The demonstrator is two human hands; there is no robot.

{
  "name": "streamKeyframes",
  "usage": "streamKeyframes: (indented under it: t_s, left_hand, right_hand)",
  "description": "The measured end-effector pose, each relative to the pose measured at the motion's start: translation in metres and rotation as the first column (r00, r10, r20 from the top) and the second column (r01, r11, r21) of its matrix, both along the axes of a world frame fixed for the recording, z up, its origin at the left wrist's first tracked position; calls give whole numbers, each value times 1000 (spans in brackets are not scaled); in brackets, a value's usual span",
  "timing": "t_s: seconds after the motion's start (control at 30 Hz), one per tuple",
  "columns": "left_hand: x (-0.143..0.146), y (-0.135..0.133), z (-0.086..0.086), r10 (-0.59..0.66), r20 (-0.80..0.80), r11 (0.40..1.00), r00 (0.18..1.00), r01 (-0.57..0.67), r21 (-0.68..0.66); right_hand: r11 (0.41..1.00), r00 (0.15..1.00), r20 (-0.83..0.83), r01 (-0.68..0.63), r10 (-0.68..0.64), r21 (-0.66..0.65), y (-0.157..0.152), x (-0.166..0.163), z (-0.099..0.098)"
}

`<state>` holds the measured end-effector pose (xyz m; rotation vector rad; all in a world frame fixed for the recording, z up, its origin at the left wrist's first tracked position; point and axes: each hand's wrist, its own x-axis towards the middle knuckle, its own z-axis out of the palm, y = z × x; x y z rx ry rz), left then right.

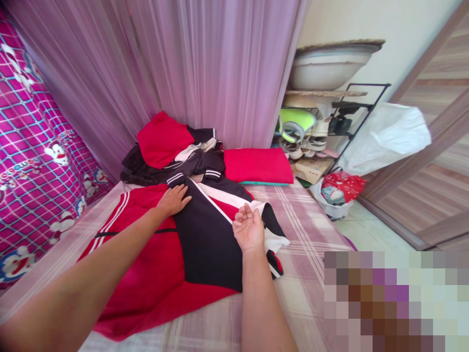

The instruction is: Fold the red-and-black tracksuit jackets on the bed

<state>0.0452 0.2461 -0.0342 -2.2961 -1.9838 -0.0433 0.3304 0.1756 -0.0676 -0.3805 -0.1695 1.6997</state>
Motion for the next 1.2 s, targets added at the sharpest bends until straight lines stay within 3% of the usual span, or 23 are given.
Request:
streamKeyframes:
  t_s: [0.07,0.13,0.2,0.27,0.37,0.53,0.67,0.8,0.9,0.97,1.03,1.1,1.2]
  left_hand:
    - [20,-15,1,-93,12,995,996,93,34]
    - [45,-35,-2,-289,29,957,957,288,21]
    - [67,-52,-7,-511,55,857,858,514,-44]
    - [82,-60,-13,-598,78,790,798,603,-106]
    - [84,-50,-17,-566,81,806,820,571,-152]
    - [57,-11,-14,-440,65,877,896,444,-183]
    - [38,14,-10,-287,46,938,957,291,-190]
    - [44,21,-4,-126,32,981,992,130,-147]
    - [67,-10,-3,-114,78,988,990,121,-93]
    - [84,-49,-9,-267,116,959,957,275,-62]
    - [94,-93,-18,-450,134,888,883,458,-41]
    - [92,-128,-26,-528,139,844,838,536,-25]
    - [67,-146,-30,-470,114,878,875,477,-34]
  right_hand:
    - [1000,1000,-1,4,-4,-7,1,-1,0]
    - [1000,1000,-2,4,-4,-12,2,-1,-1]
    - [1000,1000,7,3,-3,-2,2,-1,-1]
    - [1000,1000,20,-2,1,13,2,-1,-1]
    - [1000,1000,7,-5,5,-5,1,-2,1]
    - [1000,1000,11,5,-4,-19,2,-3,1]
    - [1000,998,59,5,-6,26,3,-3,-1]
    - [1000,1000,30,5,-5,1,2,-3,2]
    - [999,1000,-9,2,-2,-41,1,-3,5]
    - [999,1000,-26,2,-3,-51,1,-3,7]
    - [999,999,-38,2,-4,-43,1,-3,7]
    - [999,999,-40,-3,1,-32,1,-3,7]
    - [999,999,-37,-1,-1,-47,0,-4,8]
